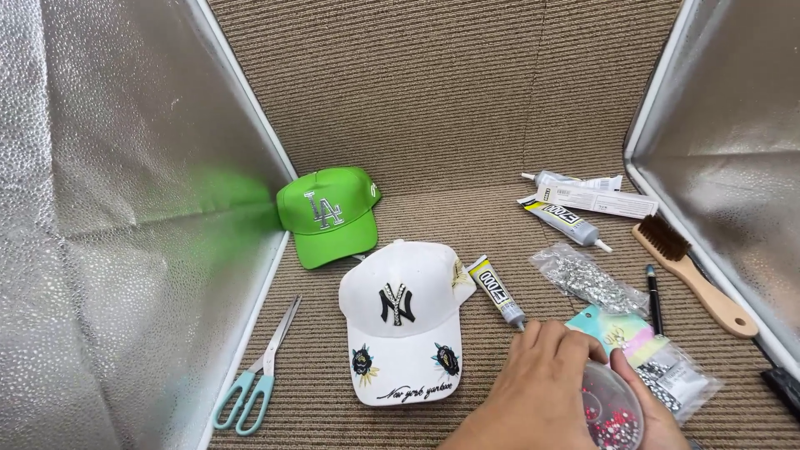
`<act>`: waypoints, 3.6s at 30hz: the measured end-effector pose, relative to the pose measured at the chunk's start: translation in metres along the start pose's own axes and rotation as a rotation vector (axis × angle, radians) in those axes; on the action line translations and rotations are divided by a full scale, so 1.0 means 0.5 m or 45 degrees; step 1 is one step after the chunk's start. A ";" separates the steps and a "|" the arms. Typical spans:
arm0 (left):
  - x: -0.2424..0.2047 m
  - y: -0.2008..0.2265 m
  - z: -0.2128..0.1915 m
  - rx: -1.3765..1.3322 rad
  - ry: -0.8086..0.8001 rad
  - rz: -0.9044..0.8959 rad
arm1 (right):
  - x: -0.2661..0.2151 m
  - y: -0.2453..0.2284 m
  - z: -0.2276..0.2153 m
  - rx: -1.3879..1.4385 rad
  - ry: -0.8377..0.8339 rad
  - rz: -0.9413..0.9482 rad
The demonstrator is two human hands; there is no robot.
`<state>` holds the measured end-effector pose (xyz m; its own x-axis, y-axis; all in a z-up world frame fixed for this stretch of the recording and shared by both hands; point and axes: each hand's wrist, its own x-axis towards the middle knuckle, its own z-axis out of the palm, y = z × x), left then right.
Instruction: Applying decorative rhinestones to a white baseball hat using glue and a pick-up tool.
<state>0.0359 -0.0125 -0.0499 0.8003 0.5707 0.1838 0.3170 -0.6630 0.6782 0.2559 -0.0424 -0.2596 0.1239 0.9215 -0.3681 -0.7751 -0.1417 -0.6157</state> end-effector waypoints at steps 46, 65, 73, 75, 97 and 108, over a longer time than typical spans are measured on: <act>-0.076 -0.050 -0.026 0.956 0.104 0.575 | -0.247 -0.147 0.324 -2.053 0.222 -0.122; -0.083 -0.034 -0.122 0.458 0.121 -0.273 | -0.269 -0.144 0.351 -2.283 0.133 -0.032; 0.020 -0.062 -0.120 0.500 0.161 -0.214 | -0.261 -0.146 0.324 -2.254 -0.023 -0.265; 0.044 -0.069 -0.117 0.573 0.131 -0.199 | -0.252 -0.178 0.329 -2.199 0.105 -0.174; 0.026 -0.067 -0.039 1.500 0.330 0.605 | -0.124 -0.254 0.211 -2.249 0.768 -0.665; 0.038 -0.092 -0.019 1.093 -0.055 0.173 | -0.160 -0.270 0.250 -1.696 0.800 -0.566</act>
<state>0.0318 0.0334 -0.0711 0.8722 0.4526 0.1854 0.4774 -0.8702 -0.1218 0.2732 -0.0517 -0.0598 0.6860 0.7275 -0.0065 0.4499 -0.4312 -0.7821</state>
